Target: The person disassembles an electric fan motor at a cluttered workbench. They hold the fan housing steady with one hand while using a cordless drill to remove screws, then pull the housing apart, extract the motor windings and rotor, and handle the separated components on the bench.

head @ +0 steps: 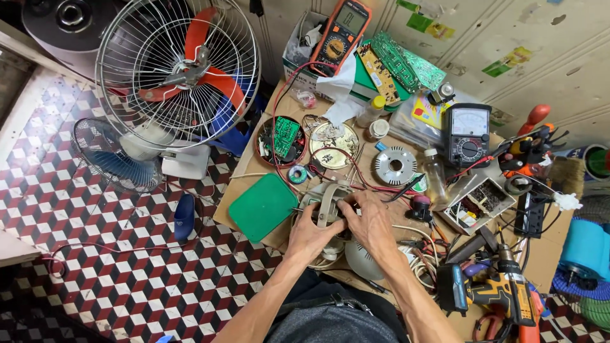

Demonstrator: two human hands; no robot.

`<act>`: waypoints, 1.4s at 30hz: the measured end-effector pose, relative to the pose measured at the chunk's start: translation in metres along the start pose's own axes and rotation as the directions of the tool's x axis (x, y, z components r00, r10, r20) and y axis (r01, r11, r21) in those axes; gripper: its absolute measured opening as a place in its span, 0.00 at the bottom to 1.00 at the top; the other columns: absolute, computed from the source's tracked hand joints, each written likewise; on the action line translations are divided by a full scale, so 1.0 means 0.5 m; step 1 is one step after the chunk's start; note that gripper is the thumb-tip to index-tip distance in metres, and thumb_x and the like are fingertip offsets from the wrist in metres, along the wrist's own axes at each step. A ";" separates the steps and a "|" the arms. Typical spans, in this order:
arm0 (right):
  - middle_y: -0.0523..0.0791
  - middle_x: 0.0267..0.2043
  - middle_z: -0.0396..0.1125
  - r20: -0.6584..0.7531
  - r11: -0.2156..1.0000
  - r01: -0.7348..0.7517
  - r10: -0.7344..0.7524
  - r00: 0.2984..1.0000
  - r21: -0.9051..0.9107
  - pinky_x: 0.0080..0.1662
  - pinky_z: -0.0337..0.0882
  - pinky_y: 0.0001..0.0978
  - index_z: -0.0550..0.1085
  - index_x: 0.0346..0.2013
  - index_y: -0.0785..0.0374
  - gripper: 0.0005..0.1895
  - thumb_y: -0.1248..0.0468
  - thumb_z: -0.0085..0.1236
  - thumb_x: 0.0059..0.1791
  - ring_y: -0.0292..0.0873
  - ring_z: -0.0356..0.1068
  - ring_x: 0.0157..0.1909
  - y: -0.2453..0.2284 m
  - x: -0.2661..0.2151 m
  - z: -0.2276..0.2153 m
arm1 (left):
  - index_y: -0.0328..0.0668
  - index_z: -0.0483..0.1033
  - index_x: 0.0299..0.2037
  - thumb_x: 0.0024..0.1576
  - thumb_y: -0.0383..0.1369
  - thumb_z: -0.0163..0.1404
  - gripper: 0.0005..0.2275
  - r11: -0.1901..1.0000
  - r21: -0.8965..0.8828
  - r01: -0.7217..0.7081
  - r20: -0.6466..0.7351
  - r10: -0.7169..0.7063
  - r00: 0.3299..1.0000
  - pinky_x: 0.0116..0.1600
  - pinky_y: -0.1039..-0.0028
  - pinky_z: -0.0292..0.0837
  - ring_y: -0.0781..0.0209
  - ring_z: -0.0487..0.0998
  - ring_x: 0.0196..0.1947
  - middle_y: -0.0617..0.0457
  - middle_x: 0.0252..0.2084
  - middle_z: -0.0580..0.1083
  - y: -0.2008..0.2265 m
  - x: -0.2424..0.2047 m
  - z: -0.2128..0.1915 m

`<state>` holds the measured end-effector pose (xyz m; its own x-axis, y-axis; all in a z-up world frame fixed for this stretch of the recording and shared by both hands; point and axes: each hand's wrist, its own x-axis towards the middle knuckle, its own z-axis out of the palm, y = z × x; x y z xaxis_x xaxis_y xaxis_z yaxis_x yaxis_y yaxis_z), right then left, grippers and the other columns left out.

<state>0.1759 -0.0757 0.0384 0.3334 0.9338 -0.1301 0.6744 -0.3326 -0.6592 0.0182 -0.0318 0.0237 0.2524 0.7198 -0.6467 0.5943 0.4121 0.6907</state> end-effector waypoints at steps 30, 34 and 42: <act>0.46 0.37 0.76 0.102 0.868 -0.378 0.365 0.925 0.321 0.47 0.71 0.33 0.76 0.44 0.62 0.13 0.62 0.51 0.48 0.39 0.73 0.40 0.099 0.022 -0.048 | 0.38 0.63 0.66 0.40 0.55 0.64 0.45 0.991 -0.137 0.002 0.205 0.026 0.978 0.61 0.66 0.70 0.53 0.77 0.57 0.41 0.57 0.74 -0.014 0.024 -0.027; 0.44 0.38 0.76 0.233 0.871 -0.433 0.382 0.894 0.234 0.46 0.72 0.36 0.81 0.44 0.60 0.16 0.59 0.52 0.47 0.41 0.72 0.39 0.146 0.052 0.007 | 0.37 0.65 0.66 0.41 0.53 0.64 0.43 0.991 -0.113 -0.072 0.202 0.094 0.975 0.61 0.66 0.70 0.54 0.76 0.57 0.42 0.57 0.75 -0.019 0.030 -0.039; 0.50 0.37 0.77 0.401 0.809 -0.588 0.534 0.744 0.014 0.45 0.70 0.41 0.84 0.41 0.60 0.22 0.45 0.61 0.49 0.43 0.72 0.39 0.137 0.071 0.021 | 0.36 0.63 0.66 0.43 0.46 0.65 0.41 0.977 -0.155 -0.144 0.305 0.186 0.934 0.63 0.69 0.68 0.57 0.76 0.58 0.45 0.57 0.75 -0.019 0.047 -0.048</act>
<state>0.2271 -0.0640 -0.0192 0.3444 0.5702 -0.7459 0.3404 -0.8162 -0.4668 0.0002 -0.0054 0.0095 0.5794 0.5782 -0.5744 0.4262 0.3859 0.8182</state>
